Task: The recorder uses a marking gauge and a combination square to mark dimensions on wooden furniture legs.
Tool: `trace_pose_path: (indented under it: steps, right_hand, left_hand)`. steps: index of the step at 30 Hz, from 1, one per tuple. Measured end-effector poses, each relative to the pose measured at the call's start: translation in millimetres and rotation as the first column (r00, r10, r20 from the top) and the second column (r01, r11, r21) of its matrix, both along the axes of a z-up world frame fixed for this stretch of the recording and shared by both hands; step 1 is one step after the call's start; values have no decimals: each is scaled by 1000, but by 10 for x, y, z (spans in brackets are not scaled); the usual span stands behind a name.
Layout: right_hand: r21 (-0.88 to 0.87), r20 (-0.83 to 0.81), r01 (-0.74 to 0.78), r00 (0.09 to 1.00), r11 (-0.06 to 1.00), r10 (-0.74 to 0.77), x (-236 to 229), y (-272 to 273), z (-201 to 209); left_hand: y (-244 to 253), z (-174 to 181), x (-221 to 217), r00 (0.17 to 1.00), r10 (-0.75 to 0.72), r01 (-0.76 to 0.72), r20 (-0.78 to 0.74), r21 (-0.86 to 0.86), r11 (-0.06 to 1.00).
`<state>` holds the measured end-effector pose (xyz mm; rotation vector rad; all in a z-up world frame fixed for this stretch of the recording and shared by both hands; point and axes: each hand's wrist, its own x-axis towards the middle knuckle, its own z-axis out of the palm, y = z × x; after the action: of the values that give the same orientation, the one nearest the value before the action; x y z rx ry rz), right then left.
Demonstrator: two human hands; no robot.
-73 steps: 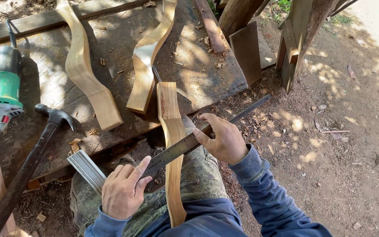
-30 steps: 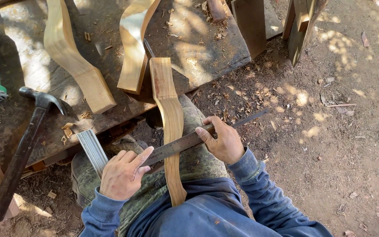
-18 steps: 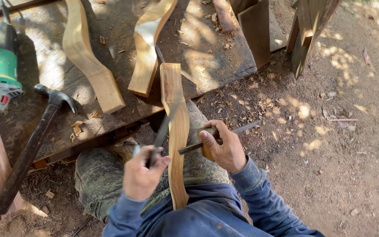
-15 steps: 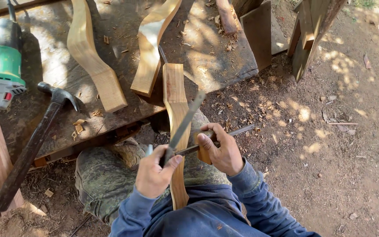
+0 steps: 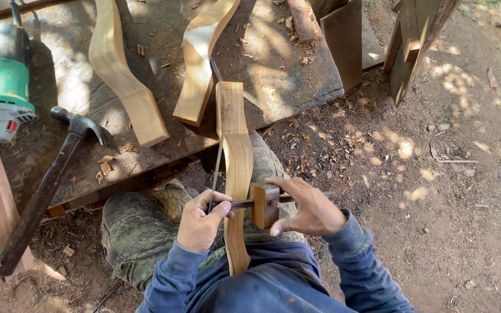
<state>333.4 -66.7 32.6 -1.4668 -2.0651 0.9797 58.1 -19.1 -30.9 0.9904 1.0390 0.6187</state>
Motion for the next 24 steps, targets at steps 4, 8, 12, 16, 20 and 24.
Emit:
trace_pose_path:
  steps: [4, 8, 12, 16, 20, 24]
  right_hand:
    - [-105, 135, -4, 991, 994, 18, 76, -95, -43]
    - [-3, 197, 17, 980, 1000, -16, -95, -79, 34]
    - [33, 300, 135, 944, 990, -138, -281, -95, 27]
    - [315, 228, 87, 960, 945, -164, -275, -141, 30]
    - [304, 324, 85, 928, 949, -186, -103, -141, 39]
    - [363, 337, 53, 923, 930, -184, 91, -121, 137]
  left_hand:
    - [2, -25, -21, 999, 9, -7, 39, -58, 998]
    - [15, -3, 6, 995, 18, 0, 93, -186, 983]
    - [-6, -20, -11, 989, 22, 12, 144, -232, 973]
    - [-40, -34, -63, 991, -39, 45, 131, -42, 998]
    - [47, 275, -213, 930, -179, 290, -320, 342, 894]
    - [160, 628, -427, 863, -102, 405, -495, 556, 726]
